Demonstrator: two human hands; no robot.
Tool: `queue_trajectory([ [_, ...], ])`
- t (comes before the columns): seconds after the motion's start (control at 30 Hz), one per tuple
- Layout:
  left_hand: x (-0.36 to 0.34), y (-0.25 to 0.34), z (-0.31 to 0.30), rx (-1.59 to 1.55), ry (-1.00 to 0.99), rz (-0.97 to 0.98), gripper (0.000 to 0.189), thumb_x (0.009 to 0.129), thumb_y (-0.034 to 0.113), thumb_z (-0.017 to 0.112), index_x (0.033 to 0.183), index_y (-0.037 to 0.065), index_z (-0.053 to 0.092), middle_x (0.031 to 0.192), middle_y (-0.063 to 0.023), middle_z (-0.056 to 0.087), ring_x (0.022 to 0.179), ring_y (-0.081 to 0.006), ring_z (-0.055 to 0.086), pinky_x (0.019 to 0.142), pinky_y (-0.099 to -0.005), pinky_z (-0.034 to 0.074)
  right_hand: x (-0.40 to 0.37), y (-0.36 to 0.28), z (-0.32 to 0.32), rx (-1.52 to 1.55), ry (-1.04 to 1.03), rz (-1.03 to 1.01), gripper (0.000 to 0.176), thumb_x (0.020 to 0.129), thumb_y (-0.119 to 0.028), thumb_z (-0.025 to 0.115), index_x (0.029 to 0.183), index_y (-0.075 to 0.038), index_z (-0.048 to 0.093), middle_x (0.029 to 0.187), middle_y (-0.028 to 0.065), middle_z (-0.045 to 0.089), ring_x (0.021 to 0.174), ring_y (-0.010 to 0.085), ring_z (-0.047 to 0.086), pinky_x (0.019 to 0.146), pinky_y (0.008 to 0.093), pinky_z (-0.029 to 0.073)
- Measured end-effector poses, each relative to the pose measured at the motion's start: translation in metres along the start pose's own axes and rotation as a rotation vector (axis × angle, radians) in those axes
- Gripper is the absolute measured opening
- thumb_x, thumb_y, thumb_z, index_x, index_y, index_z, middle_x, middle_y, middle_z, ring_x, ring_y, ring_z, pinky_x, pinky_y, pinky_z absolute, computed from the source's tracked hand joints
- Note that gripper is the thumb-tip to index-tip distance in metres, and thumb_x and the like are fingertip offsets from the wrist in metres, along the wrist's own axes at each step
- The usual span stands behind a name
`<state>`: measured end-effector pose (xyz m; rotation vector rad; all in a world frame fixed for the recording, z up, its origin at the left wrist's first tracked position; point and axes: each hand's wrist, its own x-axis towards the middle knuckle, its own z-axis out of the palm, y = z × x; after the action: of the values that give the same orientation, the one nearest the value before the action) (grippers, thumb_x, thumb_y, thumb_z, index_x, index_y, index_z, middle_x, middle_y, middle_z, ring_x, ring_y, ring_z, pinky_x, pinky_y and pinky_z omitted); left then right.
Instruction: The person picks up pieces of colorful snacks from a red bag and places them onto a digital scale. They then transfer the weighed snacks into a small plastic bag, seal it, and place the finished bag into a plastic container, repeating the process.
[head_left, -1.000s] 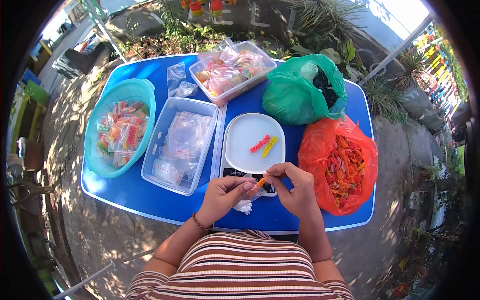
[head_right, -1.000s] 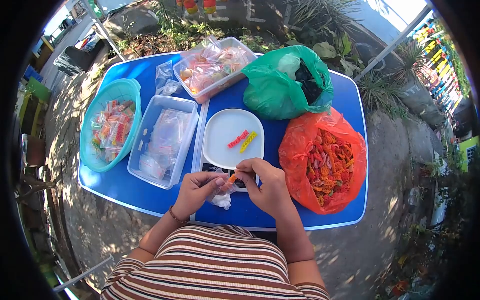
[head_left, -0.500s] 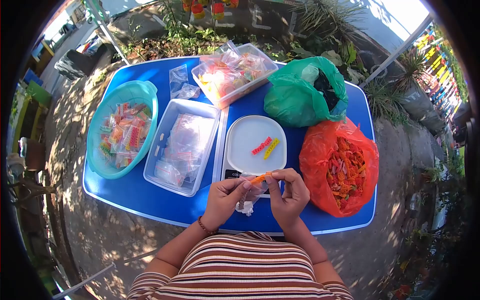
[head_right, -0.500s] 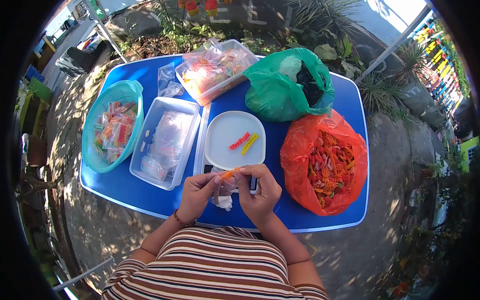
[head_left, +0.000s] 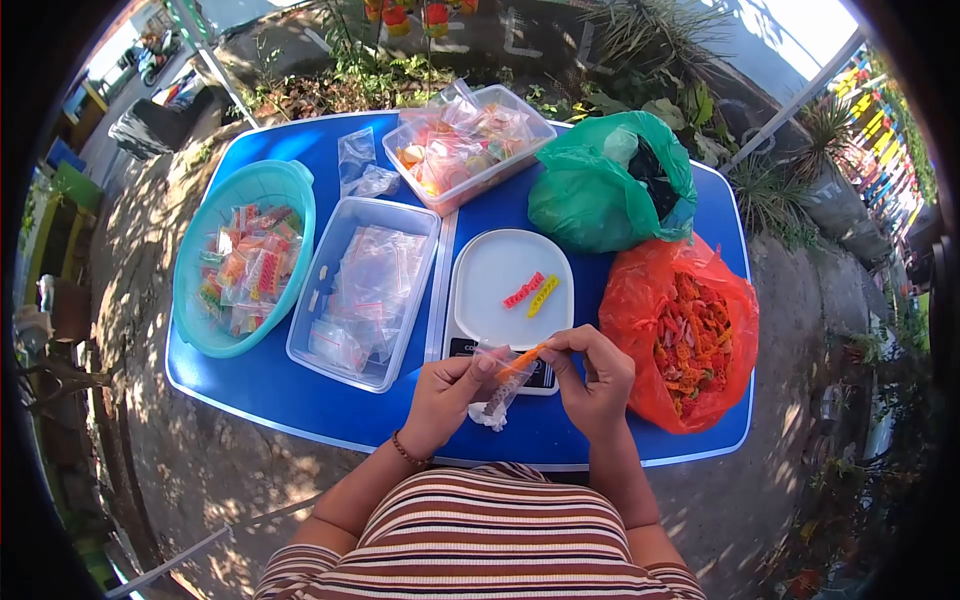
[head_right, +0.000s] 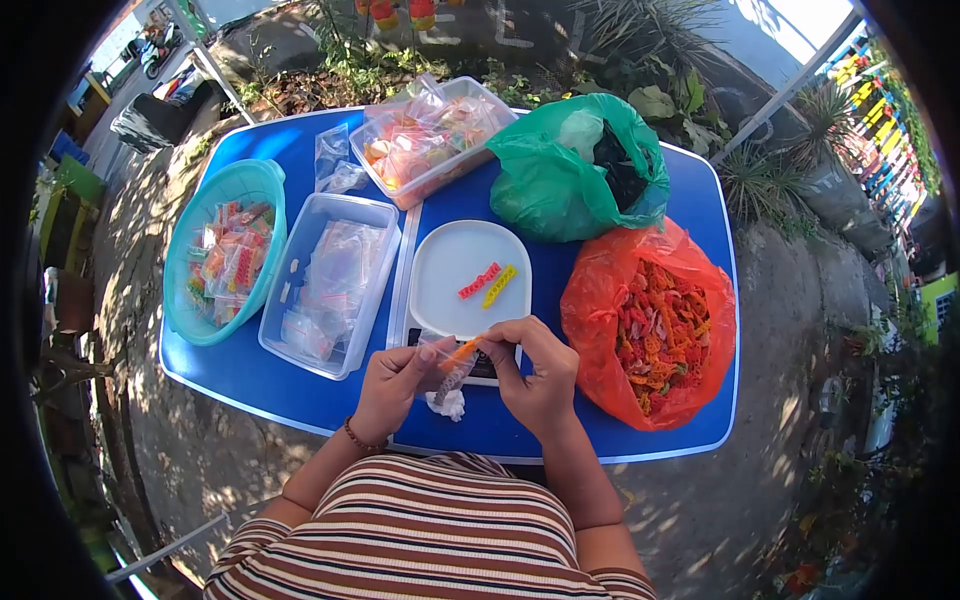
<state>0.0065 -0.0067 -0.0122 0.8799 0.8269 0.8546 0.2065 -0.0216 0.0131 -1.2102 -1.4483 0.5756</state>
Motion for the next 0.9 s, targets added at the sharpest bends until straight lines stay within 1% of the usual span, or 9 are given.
queue_trajectory([
  [0.13, 0.003, -0.011, -0.004, 0.075, -0.042, 0.032, 0.041, 0.106, 0.031, 0.062, 0.124, -0.005, 0.070, 0.090, -0.0072, 0.073, 0.075, -0.0085, 0.064, 0.068, -0.0240, 0.054, -0.001, -0.009, 0.010, -0.026, -0.084, -0.018, 0.015, 0.079, 0.007, 0.079, 0.090, -0.001, 0.073, 0.082, 0.0091, 0.071, 0.074, 0.0218, 0.068, 0.068, 0.0304, 0.054],
  [0.27, 0.001, -0.006, -0.003, 0.063, -0.021, -0.014, 0.039, 0.106, 0.031, 0.061, 0.123, -0.003, 0.072, 0.083, -0.0040, 0.070, 0.069, -0.0060, 0.057, 0.061, -0.0229, 0.049, 0.002, -0.017, 0.005, -0.236, -0.255, -0.158, 0.008, 0.089, -0.011, 0.075, 0.092, -0.004, 0.077, 0.101, 0.0101, 0.067, 0.089, 0.0247, 0.059, 0.081, 0.0355, 0.050],
  [0.4, 0.000, -0.010, -0.005, 0.060, 0.030, -0.030, 0.036, 0.105, 0.030, 0.064, 0.120, -0.001, 0.073, 0.087, -0.0046, 0.073, 0.078, -0.0064, 0.064, 0.070, -0.0205, 0.052, 0.005, 0.010, 0.001, -0.021, -0.241, 0.090, 0.011, 0.093, -0.013, 0.069, 0.094, -0.008, 0.078, 0.109, 0.0109, 0.064, 0.102, 0.0295, 0.054, 0.087, 0.0387, 0.047],
  [0.53, 0.002, -0.016, -0.005, -0.047, 0.105, -0.077, 0.031, 0.105, 0.024, 0.063, 0.118, -0.003, 0.071, 0.096, -0.0101, 0.076, 0.089, -0.0137, 0.072, 0.080, -0.0268, 0.058, 0.035, 0.037, 0.012, -0.706, -0.152, -0.025, 0.024, 0.085, 0.000, 0.065, 0.102, -0.010, 0.079, 0.126, 0.0121, 0.060, 0.113, 0.0333, 0.053, 0.093, 0.0423, 0.047],
  [0.57, 0.002, -0.016, -0.007, -0.074, 0.122, -0.109, 0.029, 0.105, 0.022, 0.063, 0.118, -0.003, 0.070, 0.098, -0.0118, 0.076, 0.091, -0.0164, 0.073, 0.083, -0.0294, 0.060, 0.040, 0.044, 0.014, -0.781, -0.172, -0.081, 0.035, 0.079, 0.001, 0.066, 0.109, -0.012, 0.078, 0.133, 0.0113, 0.057, 0.114, 0.0340, 0.052, 0.096, 0.0447, 0.047],
  [0.67, 0.000, 0.000, -0.006, -0.291, 0.065, -0.208, 0.023, 0.103, 0.016, 0.064, 0.118, -0.001, 0.064, 0.103, -0.0146, 0.076, 0.093, -0.0167, 0.074, 0.083, -0.0314, 0.061, 0.048, 0.049, 0.014, -0.762, -0.211, -0.176, 0.034, 0.083, 0.000, 0.070, 0.113, -0.013, 0.075, 0.130, 0.0090, 0.062, 0.115, 0.0336, 0.052, 0.097, 0.0437, 0.046],
  [0.77, 0.000, -0.002, -0.015, -0.302, 0.018, -0.214, 0.023, 0.100, 0.009, 0.068, 0.119, -0.001, 0.060, 0.105, -0.0160, 0.075, 0.094, -0.0165, 0.074, 0.083, -0.0316, 0.061, 0.049, 0.051, 0.015, -0.749, -0.249, -0.217, 0.023, 0.082, -0.002, 0.072, 0.104, -0.008, 0.074, 0.128, 0.0071, 0.064, 0.108, 0.0343, 0.055, 0.094, 0.0436, 0.048],
  [0.87, 0.002, -0.007, -0.018, -0.251, 0.050, -0.151, 0.029, 0.096, 0.005, 0.072, 0.121, -0.002, 0.059, 0.105, -0.0156, 0.075, 0.095, -0.0151, 0.073, 0.085, -0.0295, 0.061, 0.045, 0.048, 0.015, -0.485, -0.164, -0.284, 0.023, 0.090, -0.001, 0.069, 0.113, -0.004, 0.067, 0.120, 0.0086, 0.066, 0.095, 0.0271, 0.061, 0.087, 0.0390, 0.052],
  [0.9, 0.002, -0.006, -0.016, -0.222, 0.082, -0.111, 0.029, 0.095, 0.004, 0.073, 0.120, -0.002, 0.059, 0.105, -0.0154, 0.075, 0.094, -0.0149, 0.073, 0.084, -0.0289, 0.061, 0.038, 0.044, 0.018, -0.207, -0.131, -0.153, 0.026, 0.093, 0.001, 0.067, 0.118, -0.003, 0.063, 0.120, 0.0099, 0.065, 0.093, 0.0251, 0.064, 0.084, 0.0373, 0.053],
])
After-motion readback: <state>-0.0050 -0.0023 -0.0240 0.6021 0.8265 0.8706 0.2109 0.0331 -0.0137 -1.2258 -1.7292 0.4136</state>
